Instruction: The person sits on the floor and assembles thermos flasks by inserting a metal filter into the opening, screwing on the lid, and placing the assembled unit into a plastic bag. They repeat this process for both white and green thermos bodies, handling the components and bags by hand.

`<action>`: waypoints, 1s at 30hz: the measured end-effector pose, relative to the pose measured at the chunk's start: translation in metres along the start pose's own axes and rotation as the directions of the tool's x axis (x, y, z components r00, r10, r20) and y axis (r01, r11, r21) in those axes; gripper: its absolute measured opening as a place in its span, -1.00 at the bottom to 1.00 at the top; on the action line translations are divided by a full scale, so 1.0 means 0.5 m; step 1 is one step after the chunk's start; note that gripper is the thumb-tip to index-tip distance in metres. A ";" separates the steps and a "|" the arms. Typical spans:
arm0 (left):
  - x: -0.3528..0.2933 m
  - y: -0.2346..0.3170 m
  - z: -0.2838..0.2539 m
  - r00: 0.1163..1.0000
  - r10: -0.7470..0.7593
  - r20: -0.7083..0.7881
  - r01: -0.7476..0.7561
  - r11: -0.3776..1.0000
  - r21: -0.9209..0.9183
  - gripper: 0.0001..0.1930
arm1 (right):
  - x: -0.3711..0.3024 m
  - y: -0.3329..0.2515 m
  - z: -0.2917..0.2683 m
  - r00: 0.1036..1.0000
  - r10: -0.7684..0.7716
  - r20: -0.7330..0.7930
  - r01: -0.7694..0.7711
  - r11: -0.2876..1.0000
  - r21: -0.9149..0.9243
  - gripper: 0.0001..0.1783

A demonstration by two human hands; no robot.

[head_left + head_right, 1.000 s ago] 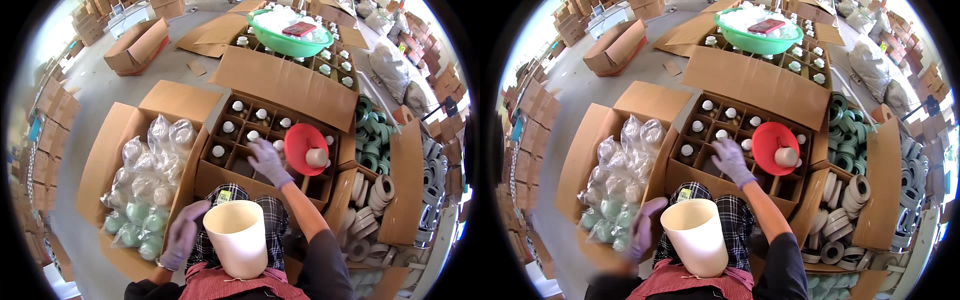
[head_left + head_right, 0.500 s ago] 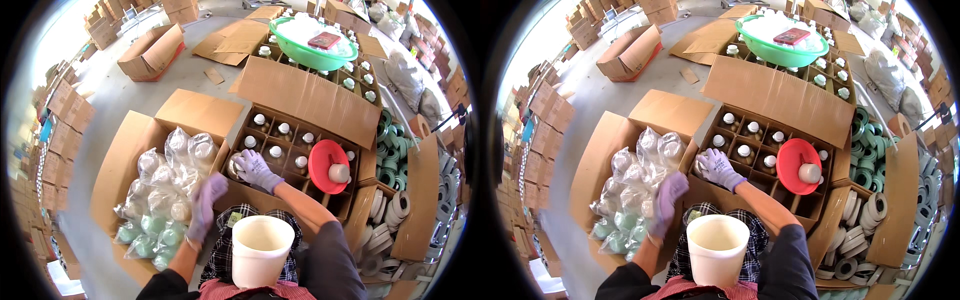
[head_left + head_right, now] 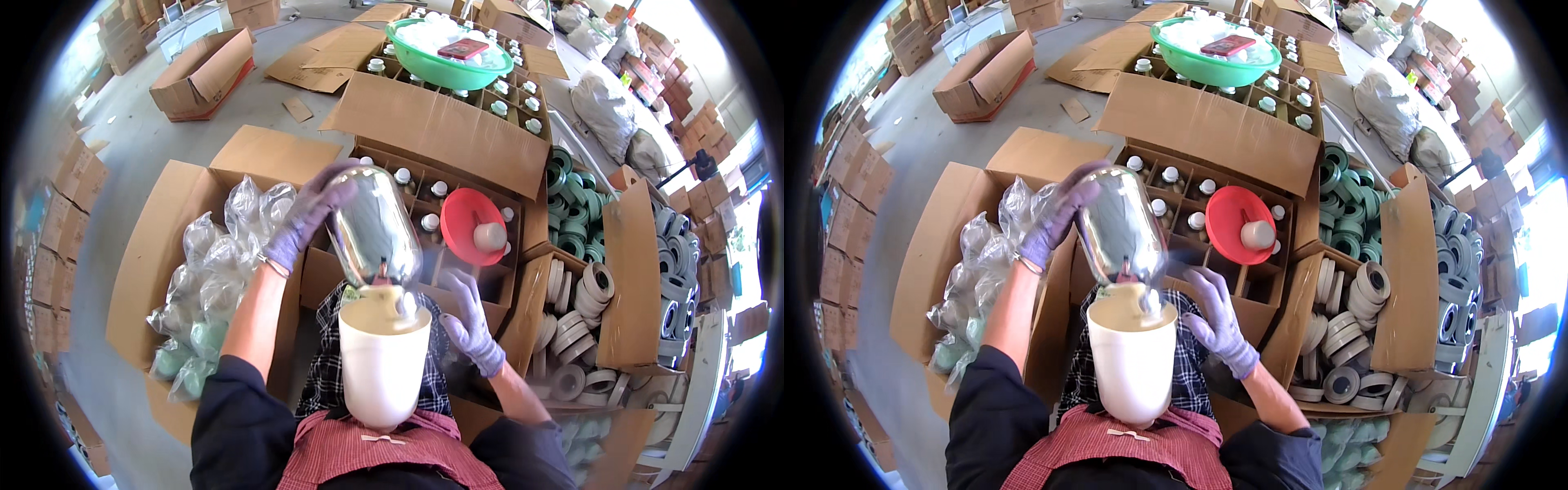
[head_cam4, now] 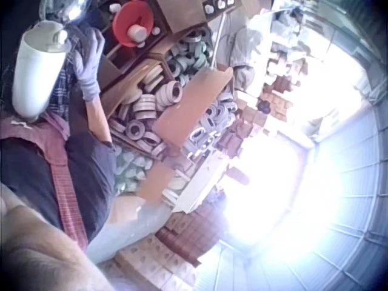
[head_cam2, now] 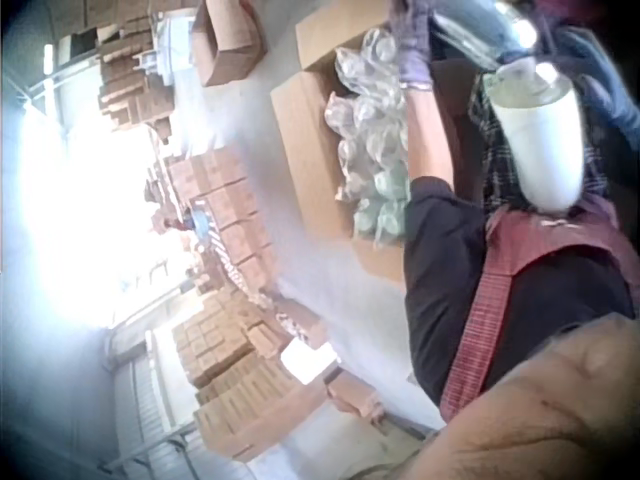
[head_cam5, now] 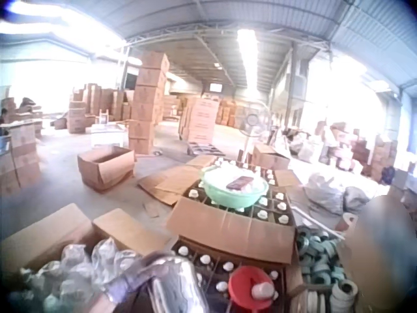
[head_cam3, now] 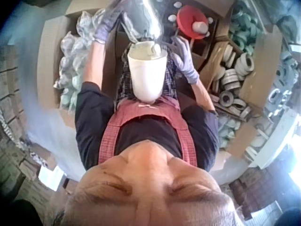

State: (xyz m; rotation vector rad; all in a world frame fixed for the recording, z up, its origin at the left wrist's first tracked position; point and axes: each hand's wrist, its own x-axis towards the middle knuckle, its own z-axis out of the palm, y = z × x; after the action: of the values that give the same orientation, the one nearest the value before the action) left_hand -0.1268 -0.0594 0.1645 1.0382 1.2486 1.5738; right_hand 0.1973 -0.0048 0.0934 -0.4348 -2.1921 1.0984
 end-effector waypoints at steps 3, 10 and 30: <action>-0.087 0.009 0.015 0.984 -0.014 0.177 -0.033 0.964 0.262 -0.11 | -0.133 -0.023 0.038 0.968 0.240 -0.069 -0.230 0.964 0.133 -0.37; -0.494 -0.074 -0.009 0.884 -0.305 -0.355 0.374 0.916 0.143 -0.42 | -0.433 -0.117 0.152 0.980 0.181 0.077 -0.193 0.961 0.200 -0.44; -0.539 -0.184 0.080 0.991 -0.009 -0.131 0.061 0.916 0.397 -0.44 | 0.023 -0.278 0.052 0.991 -0.125 -0.044 0.132 0.950 0.284 -0.12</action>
State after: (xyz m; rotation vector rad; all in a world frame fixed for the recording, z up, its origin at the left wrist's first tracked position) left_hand 0.0010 -0.2921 0.0543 1.1721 1.7183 1.4036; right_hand 0.1699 -0.0969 0.1981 -0.1742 -1.9670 1.3049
